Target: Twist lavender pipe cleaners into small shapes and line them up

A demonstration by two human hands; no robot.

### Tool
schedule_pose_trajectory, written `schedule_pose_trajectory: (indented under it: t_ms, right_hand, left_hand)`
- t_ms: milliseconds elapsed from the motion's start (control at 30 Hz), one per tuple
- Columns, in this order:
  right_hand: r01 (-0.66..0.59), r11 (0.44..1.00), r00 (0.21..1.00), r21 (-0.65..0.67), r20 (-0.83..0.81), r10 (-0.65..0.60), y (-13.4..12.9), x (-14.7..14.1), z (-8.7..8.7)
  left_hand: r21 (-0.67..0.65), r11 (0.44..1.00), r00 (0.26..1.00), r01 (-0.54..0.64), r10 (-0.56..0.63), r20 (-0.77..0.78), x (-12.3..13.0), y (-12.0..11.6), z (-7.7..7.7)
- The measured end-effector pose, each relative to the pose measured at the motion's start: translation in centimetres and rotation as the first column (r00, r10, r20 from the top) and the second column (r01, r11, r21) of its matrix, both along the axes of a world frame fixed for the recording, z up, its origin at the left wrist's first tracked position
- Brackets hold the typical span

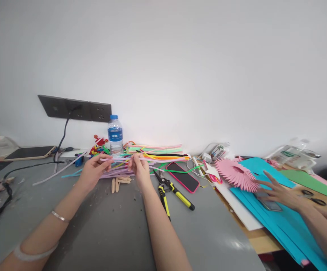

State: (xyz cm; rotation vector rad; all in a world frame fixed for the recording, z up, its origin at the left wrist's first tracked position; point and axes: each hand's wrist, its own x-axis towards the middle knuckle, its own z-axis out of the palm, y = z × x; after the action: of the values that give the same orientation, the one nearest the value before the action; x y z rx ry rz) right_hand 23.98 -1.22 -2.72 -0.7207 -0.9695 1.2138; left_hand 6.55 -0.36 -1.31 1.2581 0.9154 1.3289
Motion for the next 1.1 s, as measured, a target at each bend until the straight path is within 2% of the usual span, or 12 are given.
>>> schedule_pose_trajectory:
  t_ms: [100, 200, 433, 533, 733, 867, 967, 1100]
  right_hand:
    - [-0.166, 0.986, 0.986, -0.016, 0.003, 0.166, -0.3, -0.8, 0.0]
    - [-0.256, 0.967, 0.967, -0.023, -0.007, 0.256, -0.5, -1.2, -0.2]
    - [-0.354, 0.934, 0.935, -0.046, -0.018, 0.354, -0.9, -1.2, -0.1]
    - [-0.400, 0.916, 0.916, -0.038, 0.001, 0.401, -1.0, -1.3, 0.2]
    - [-0.284, 0.959, 0.958, -0.013, 0.036, 0.284, -0.7, -0.5, 0.1]
    - [-0.311, 0.951, 0.946, -0.005, 0.094, 0.310, -0.6, 0.5, 0.2]
    - [-0.339, 0.941, 0.929, -0.014, 0.151, 0.337, -0.7, 1.1, 0.5]
    - [-0.308, 0.951, 0.933, -0.002, 0.193, 0.302, -0.7, 1.6, 0.6]
  left_hand:
    - [-0.084, 0.996, 0.984, 0.037, -0.022, 0.177, 0.8, -0.2, -0.3]
    - [-0.130, 0.988, 0.954, 0.078, -0.036, 0.297, 1.5, -0.5, -0.5]
    - [-0.161, 0.978, 0.939, 0.129, -0.068, 0.338, 1.8, -0.6, -0.4]
    - [-0.181, 0.974, 0.951, 0.138, -0.079, 0.298, 1.5, -0.5, -0.3]
    - [-0.217, 0.928, 0.948, 0.303, -0.269, 0.172, 0.5, -0.5, 0.3]
    - [-0.279, 0.871, 0.912, 0.405, -0.407, 0.053, 0.1, -0.9, 0.7]
    - [-0.296, 0.857, 0.888, 0.421, -0.456, -0.056, -0.1, -1.1, 0.7]
    - [-0.283, 0.860, 0.862, 0.424, -0.479, -0.165, -0.3, -1.3, 1.0]
